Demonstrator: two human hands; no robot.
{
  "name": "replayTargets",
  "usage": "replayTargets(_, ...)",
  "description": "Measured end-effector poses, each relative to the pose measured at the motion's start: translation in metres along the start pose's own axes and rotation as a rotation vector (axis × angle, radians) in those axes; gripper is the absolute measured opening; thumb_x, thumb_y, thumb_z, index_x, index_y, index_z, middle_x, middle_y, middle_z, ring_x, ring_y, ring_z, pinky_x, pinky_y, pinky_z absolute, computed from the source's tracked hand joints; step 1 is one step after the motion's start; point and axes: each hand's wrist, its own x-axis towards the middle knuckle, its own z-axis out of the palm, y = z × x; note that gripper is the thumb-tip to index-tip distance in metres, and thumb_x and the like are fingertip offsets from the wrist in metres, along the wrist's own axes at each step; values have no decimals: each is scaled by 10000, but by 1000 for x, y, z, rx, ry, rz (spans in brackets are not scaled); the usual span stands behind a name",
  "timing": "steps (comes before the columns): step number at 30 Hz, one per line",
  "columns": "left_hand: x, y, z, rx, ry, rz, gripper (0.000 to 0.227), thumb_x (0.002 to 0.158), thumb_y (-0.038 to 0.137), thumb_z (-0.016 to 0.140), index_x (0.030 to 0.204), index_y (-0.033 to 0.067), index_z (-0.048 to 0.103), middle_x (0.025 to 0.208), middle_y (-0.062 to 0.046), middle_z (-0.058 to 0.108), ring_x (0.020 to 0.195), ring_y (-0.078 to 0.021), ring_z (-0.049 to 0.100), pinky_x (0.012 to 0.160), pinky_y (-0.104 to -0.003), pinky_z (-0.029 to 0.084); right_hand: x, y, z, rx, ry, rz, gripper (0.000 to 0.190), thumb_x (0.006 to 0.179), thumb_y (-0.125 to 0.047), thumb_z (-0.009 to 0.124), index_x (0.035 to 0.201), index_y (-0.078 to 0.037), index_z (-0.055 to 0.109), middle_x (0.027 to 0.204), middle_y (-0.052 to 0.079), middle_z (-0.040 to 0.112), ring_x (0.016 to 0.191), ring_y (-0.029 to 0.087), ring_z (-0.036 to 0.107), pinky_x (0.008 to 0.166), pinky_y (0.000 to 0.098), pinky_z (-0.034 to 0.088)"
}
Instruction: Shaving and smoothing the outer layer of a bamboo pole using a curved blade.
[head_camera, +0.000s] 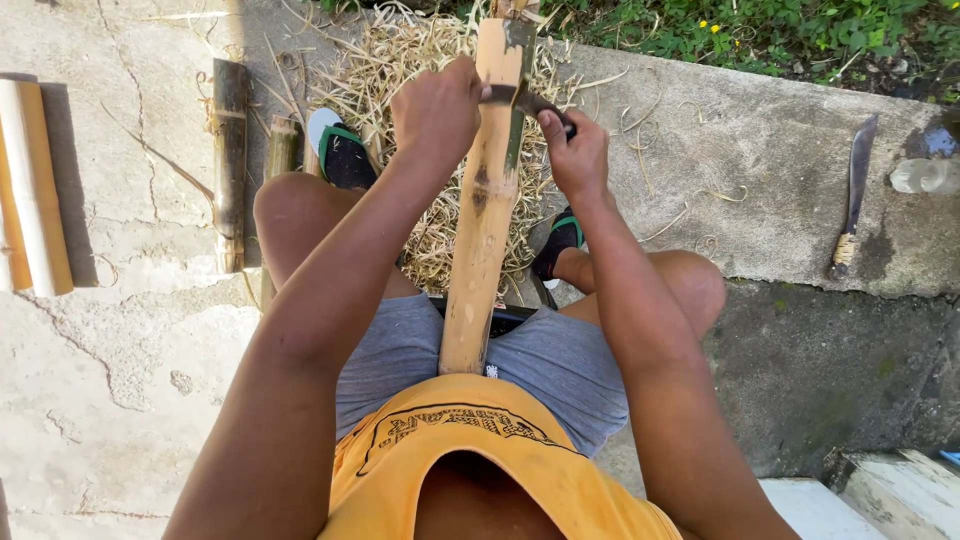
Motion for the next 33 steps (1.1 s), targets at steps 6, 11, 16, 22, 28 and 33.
replayTargets(6,-105,5,-25,-104,-182,-38,262,993,336,645,919,91,699,736,-167,714,702,-388,703,634,-530,513,-104,-4,9,13,-46,52,635,985,-614,629,765,-18,633,575,32,515,527,112,462,458,358,347)
replayTargets(11,-131,2,-28,-117,-251,-74,235,966,331,653,963,101,703,774,-172,725,745,-392,710,670,-536,522,-129,-12,2,131,-212,129,589,941,-618,627,835,-39,660,519,4,506,469,103,492,442,336,380)
replayTargets(16,-85,-11,-18,-192,-95,-88,181,1007,290,627,1030,135,718,833,-140,739,767,-378,712,691,-529,514,-75,-39,-4,-134,-18,-3,590,1002,-550,708,769,-23,580,552,46,483,516,175,443,490,360,360)
replayTargets(22,-48,-15,-22,-450,399,44,224,944,319,662,994,110,724,1041,-114,691,732,-221,720,596,-393,529,-26,-80,-32,-266,45,-372,287,876,-198,820,989,-77,585,877,75,595,835,281,567,825,421,396)
replayTargets(28,-3,-24,22,-864,11,-363,434,1068,390,557,850,25,646,672,-69,678,504,-118,649,476,-315,505,3,-70,-33,-611,18,-509,373,796,-31,738,1101,-132,550,1031,53,584,1019,280,533,1027,427,298)
replayTargets(33,13,-21,29,-1113,-92,-476,325,1037,289,501,855,52,629,682,-53,708,474,-118,667,425,-294,549,21,-56,-27,-693,-23,-549,295,748,-48,732,1009,-132,624,1027,61,590,1033,286,537,977,451,287)
